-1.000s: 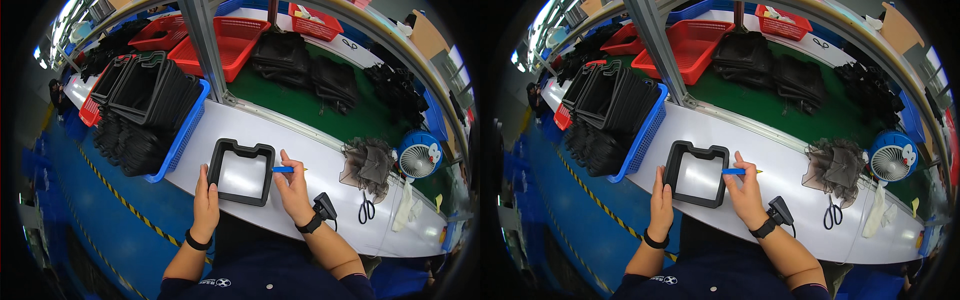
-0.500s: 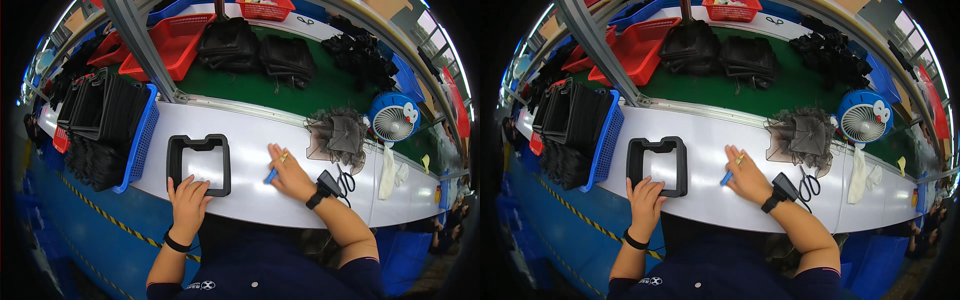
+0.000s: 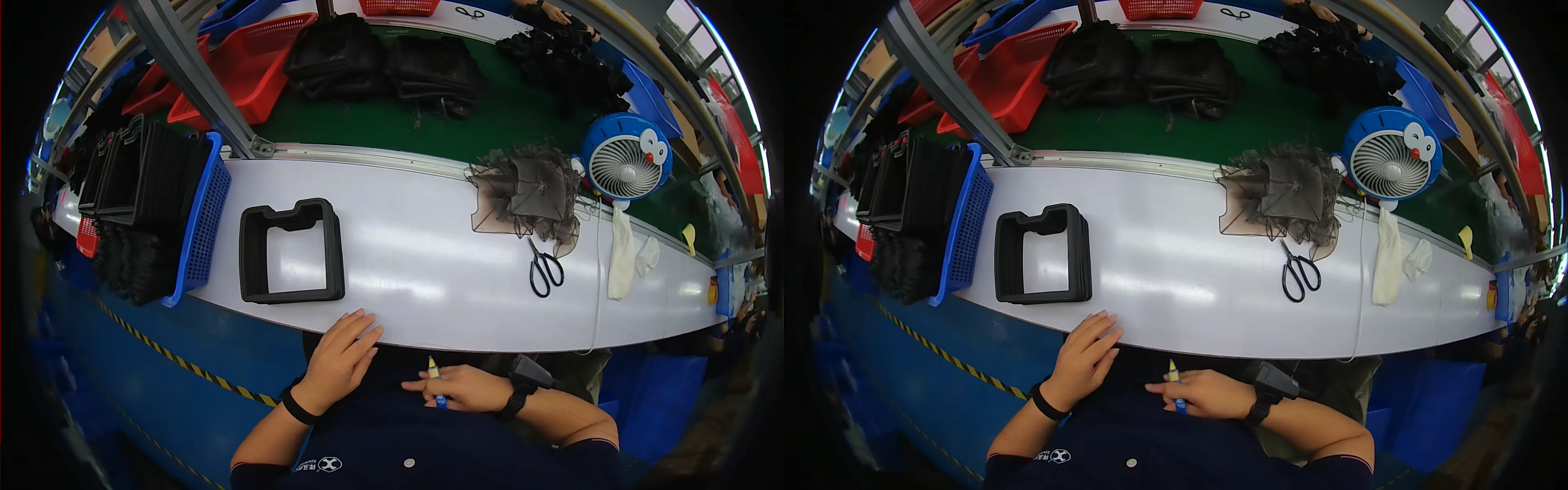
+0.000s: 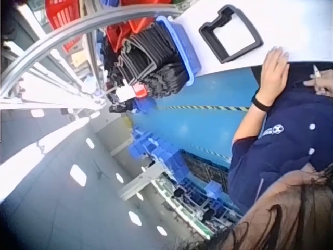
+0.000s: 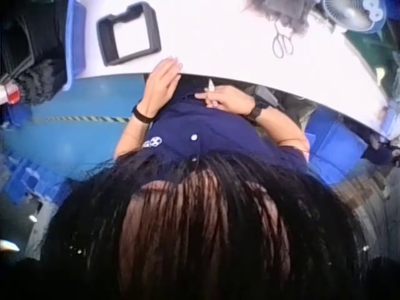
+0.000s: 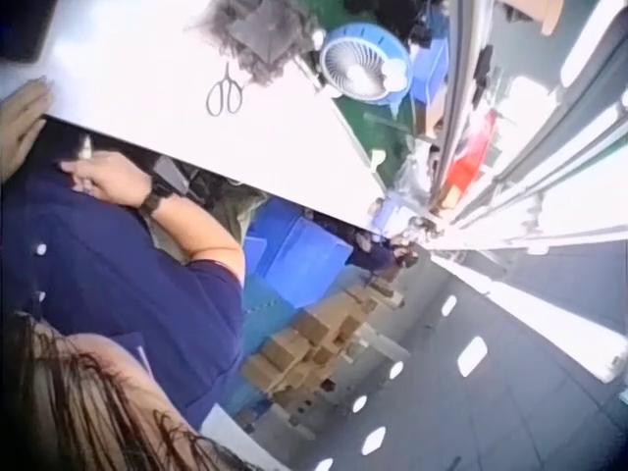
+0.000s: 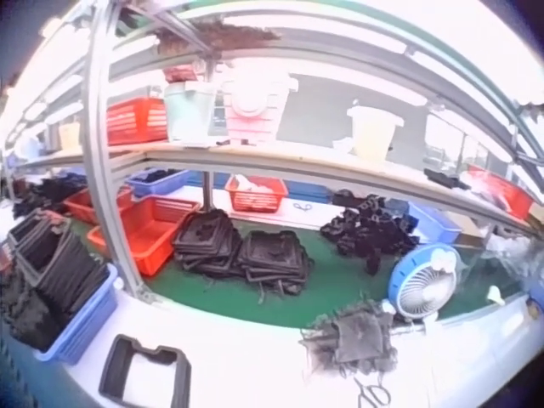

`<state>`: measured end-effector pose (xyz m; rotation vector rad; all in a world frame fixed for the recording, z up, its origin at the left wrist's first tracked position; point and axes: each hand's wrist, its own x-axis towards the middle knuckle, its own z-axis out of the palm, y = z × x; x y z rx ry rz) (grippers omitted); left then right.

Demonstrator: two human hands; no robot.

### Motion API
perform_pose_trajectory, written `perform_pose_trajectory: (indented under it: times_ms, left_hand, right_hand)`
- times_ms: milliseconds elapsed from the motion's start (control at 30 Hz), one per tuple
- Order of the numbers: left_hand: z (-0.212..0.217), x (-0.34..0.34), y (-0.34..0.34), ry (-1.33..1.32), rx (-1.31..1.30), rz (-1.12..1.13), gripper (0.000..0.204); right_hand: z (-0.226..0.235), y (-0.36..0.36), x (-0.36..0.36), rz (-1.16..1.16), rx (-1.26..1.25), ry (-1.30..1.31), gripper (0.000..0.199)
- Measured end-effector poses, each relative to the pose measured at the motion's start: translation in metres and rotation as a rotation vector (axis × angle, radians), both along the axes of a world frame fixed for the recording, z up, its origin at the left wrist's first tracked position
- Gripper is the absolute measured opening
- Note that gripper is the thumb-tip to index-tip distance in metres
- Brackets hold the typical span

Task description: The worker is inspecting and cleaning black plastic frame components using a pen-like tool and organizing notes.

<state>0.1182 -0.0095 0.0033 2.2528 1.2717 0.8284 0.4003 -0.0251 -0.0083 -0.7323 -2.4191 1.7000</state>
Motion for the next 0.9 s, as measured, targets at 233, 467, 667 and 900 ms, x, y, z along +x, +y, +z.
perform_pose_trajectory:
  times_ms: [233, 467, 667, 900]
  left_hand:
    - [-0.046, -0.010, -0.047, -0.211, -0.812, -0.634, 0.055]
    - [-0.072, -0.134, -0.124, 0.496, -1.170, -0.028, 0.066]
    - [0.005, -0.122, -0.088, 0.102, -1.100, 0.385, 0.033]
    - [0.042, -0.040, -0.029, -0.390, -0.358, 0.028, 0.029]
  right_hand:
    - [0.000, 0.021, 0.002, -0.276, 0.472, 0.051, 0.023]
    - [0.052, 0.179, -0.013, -0.586, 0.864, 0.156, 0.014]
    - [0.073, 0.372, -0.041, -1.001, 1.192, -0.092, 0.016]
    - [0.034, 0.444, -0.028, -0.797, 1.333, -0.383, 0.016]
